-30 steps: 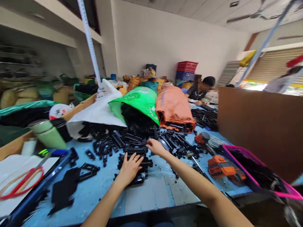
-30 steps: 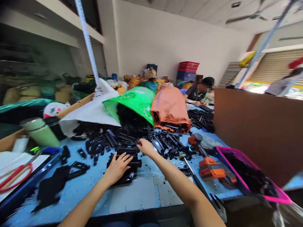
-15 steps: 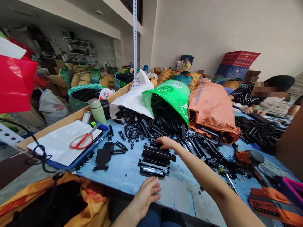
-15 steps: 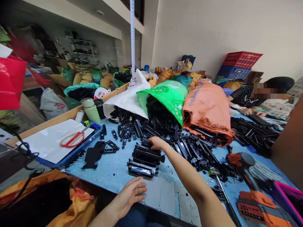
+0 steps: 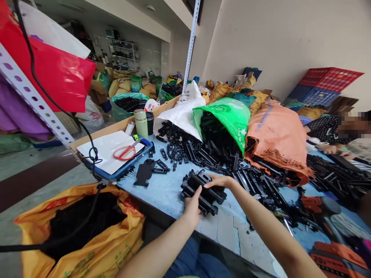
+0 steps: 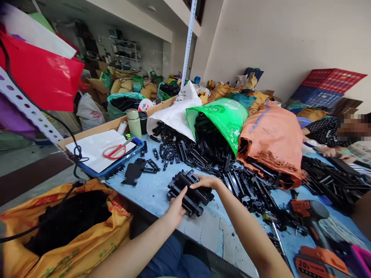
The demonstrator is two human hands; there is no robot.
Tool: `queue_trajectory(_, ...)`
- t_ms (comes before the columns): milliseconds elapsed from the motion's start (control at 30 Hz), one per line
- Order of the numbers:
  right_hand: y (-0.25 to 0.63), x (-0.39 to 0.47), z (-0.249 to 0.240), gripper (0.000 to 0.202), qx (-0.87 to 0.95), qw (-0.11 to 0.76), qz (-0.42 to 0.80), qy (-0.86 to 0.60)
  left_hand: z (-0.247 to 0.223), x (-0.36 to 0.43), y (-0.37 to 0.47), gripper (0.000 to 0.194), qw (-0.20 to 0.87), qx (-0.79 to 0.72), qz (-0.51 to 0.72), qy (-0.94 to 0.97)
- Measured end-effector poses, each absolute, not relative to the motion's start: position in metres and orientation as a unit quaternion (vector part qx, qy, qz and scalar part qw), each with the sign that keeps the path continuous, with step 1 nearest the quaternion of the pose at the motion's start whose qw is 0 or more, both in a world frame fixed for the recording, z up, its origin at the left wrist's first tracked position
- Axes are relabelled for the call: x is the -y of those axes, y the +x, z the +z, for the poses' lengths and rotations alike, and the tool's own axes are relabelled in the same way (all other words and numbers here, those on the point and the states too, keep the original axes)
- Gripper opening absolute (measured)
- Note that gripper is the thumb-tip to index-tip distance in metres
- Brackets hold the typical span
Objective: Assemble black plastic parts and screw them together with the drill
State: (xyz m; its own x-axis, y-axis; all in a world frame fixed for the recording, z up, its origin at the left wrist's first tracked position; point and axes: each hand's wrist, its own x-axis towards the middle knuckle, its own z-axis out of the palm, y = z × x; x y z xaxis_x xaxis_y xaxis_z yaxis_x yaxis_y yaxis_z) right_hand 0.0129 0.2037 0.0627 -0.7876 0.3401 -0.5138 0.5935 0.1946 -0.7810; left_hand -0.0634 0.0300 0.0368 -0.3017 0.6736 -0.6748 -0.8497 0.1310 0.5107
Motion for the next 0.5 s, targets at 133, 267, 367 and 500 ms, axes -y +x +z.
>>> queue_trajectory(133, 0.024, -0.180, 0.069, 0.074, -0.679, 0.071, -0.640, 0.353, 0.026, -0.019, -0.061, 0.064, 0.536, -0.508, 0.673, -0.048)
queue_trajectory(267, 0.035, -0.158, 0.071, 0.069, -0.654, 0.041, -0.663, 0.362, 0.013, -0.004, -0.066, 0.065, 0.495, -0.524, 0.693, -0.006)
queue_trajectory(367, 0.040, -0.134, 0.066, 0.064, -0.687, 0.042, -0.635, 0.350, 0.012, 0.009, -0.071, 0.064, 0.452, -0.550, 0.701, 0.037)
queue_trajectory(500, 0.029, -0.090, 0.070, 0.063, -0.799, 0.022, -0.500, 0.333, 0.021, 0.044, -0.082, 0.067, 0.386, -0.566, 0.725, 0.074)
